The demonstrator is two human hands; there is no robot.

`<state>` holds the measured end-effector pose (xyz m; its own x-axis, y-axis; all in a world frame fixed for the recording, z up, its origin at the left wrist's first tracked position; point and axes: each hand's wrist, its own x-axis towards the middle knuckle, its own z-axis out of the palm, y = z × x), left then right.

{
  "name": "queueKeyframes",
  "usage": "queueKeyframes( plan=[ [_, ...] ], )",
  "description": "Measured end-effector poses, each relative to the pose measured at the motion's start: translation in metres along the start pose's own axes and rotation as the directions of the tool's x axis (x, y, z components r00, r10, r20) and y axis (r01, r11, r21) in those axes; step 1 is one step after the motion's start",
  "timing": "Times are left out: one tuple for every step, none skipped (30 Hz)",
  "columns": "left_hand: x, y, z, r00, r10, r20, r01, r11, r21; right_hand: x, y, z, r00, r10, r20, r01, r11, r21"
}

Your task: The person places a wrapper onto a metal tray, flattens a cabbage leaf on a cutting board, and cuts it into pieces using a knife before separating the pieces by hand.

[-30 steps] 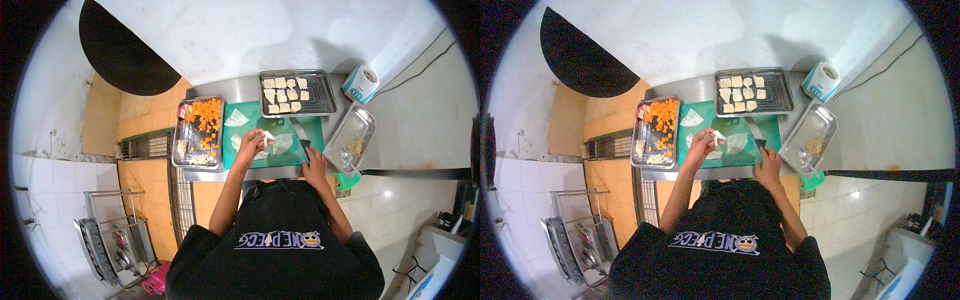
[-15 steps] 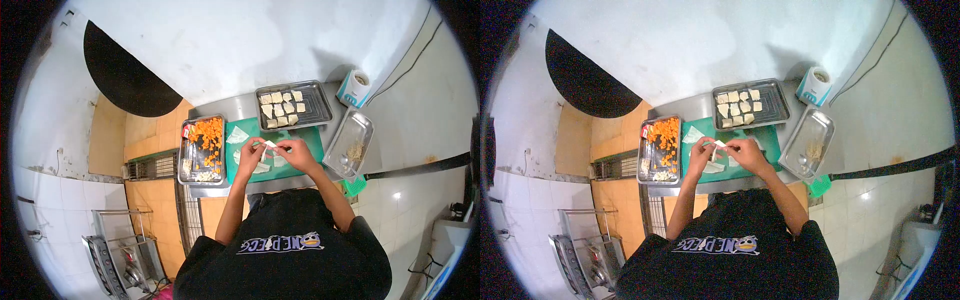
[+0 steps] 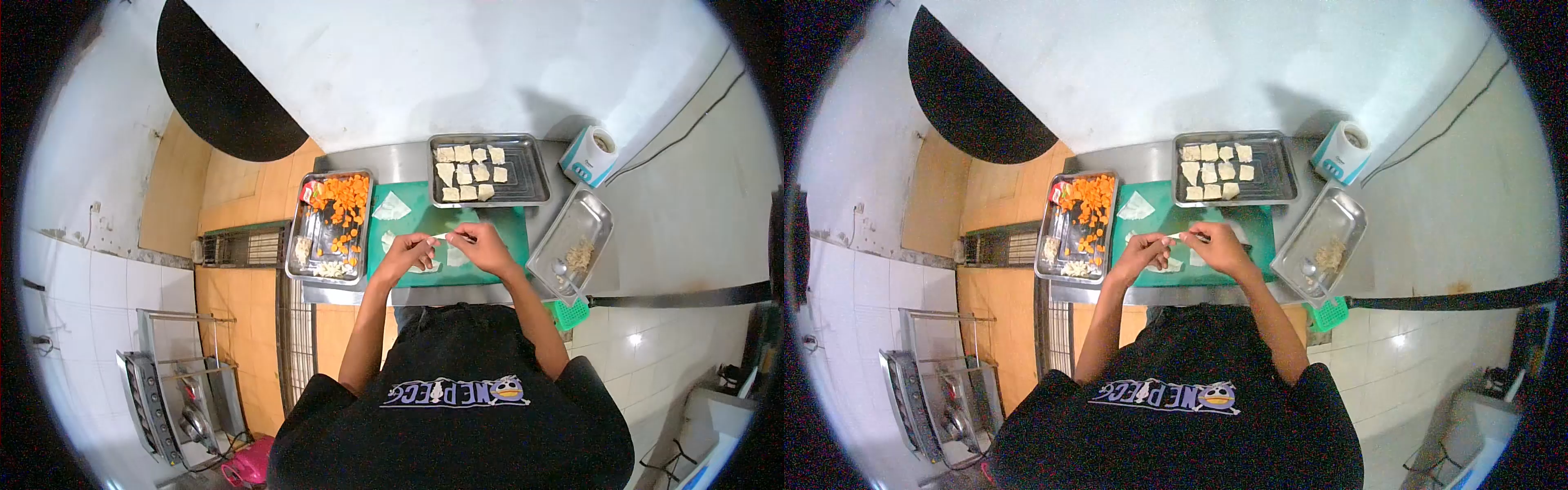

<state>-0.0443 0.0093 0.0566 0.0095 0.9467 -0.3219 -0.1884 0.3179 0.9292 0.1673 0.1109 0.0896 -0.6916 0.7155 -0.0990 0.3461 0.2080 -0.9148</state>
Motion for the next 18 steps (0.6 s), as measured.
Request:
queueKeyframes(
  plan=[
    [-0.002,-0.001,-0.003,1.000,-0.015,-0.002,0.015,1.000,0.026,0.001,0.005,0.001,1.000,0.001,0.010,-0.001,1.000,0.001],
    [-0.004,-0.002,-0.007,0.999,-0.032,-0.004,0.032,0.998,0.051,0.001,0.011,0.004,0.999,-0.036,0.022,0.035,0.998,0.058],
    [-0.007,-0.003,-0.010,0.999,-0.037,-0.011,0.038,0.998,0.046,0.001,0.016,0.006,0.997,-0.072,0.031,0.068,0.991,0.116],
    [-0.009,-0.004,-0.013,0.999,-0.032,-0.004,0.032,0.996,0.081,0.000,0.021,0.008,0.997,-0.068,0.041,0.063,0.991,0.119],
    [-0.011,-0.005,-0.017,1.000,-0.026,0.003,0.026,0.993,0.116,0.001,0.025,0.010,0.996,-0.074,0.049,0.066,0.987,0.147],
    [-0.013,-0.005,-0.020,0.999,-0.040,-0.006,0.041,0.992,0.121,0.000,0.028,0.011,0.995,-0.078,0.056,0.068,0.982,0.175],
    [-0.015,-0.006,-0.022,0.999,-0.046,-0.011,0.047,0.992,0.118,0.000,0.030,0.010,0.995,-0.075,0.061,0.063,0.982,0.179],
    [-0.017,-0.007,-0.025,0.999,-0.040,-0.031,0.044,0.987,0.152,-0.001,0.033,0.009,0.992,0.009,0.126,-0.038,0.971,0.236],
    [-0.018,-0.008,-0.027,0.998,-0.033,-0.050,0.041,0.982,0.185,-0.002,0.035,0.008,0.977,0.089,0.195,-0.143,0.948,0.285],
    [-0.020,-0.008,-0.028,0.998,-0.022,-0.062,0.034,0.978,0.205,-0.002,0.036,0.009,0.976,0.093,0.198,-0.149,0.946,0.287],
    [-0.021,-0.009,-0.029,0.998,-0.028,-0.063,0.040,0.978,0.203,-0.003,0.037,0.010,0.979,0.084,0.186,-0.141,0.936,0.323],
    [-0.024,-0.005,-0.027,0.995,-0.037,-0.092,0.057,0.973,0.224,-0.003,0.039,0.011,0.982,0.075,0.172,-0.133,0.924,0.358],
    [-0.026,-0.002,-0.026,0.991,-0.047,-0.122,0.075,0.967,0.243,-0.003,0.042,0.012,0.982,0.079,0.174,-0.138,0.923,0.360],
    [-0.026,-0.003,-0.027,0.991,-0.052,-0.121,0.081,0.967,0.242,-0.002,0.045,0.014,0.985,0.071,0.159,-0.126,0.920,0.372],
    [-0.027,-0.004,-0.029,0.990,-0.052,-0.132,0.082,0.968,0.238,-0.002,0.047,0.015,0.988,0.062,0.142,-0.113,0.916,0.384],
    [-0.027,-0.006,-0.030,0.989,-0.051,-0.142,0.083,0.969,0.233,-0.002,0.048,0.015,0.987,0.067,0.143,-0.118,0.915,0.386],
    [-0.027,-0.008,-0.030,0.988,-0.056,-0.141,0.088,0.969,0.231,-0.003,0.050,0.014,0.987,0.087,0.132,-0.130,0.920,0.370],
    [-0.027,-0.009,-0.030,0.988,-0.047,-0.148,0.081,0.970,0.228,-0.003,0.050,0.014,0.987,0.106,0.119,-0.142,0.924,0.354]
  ],
)
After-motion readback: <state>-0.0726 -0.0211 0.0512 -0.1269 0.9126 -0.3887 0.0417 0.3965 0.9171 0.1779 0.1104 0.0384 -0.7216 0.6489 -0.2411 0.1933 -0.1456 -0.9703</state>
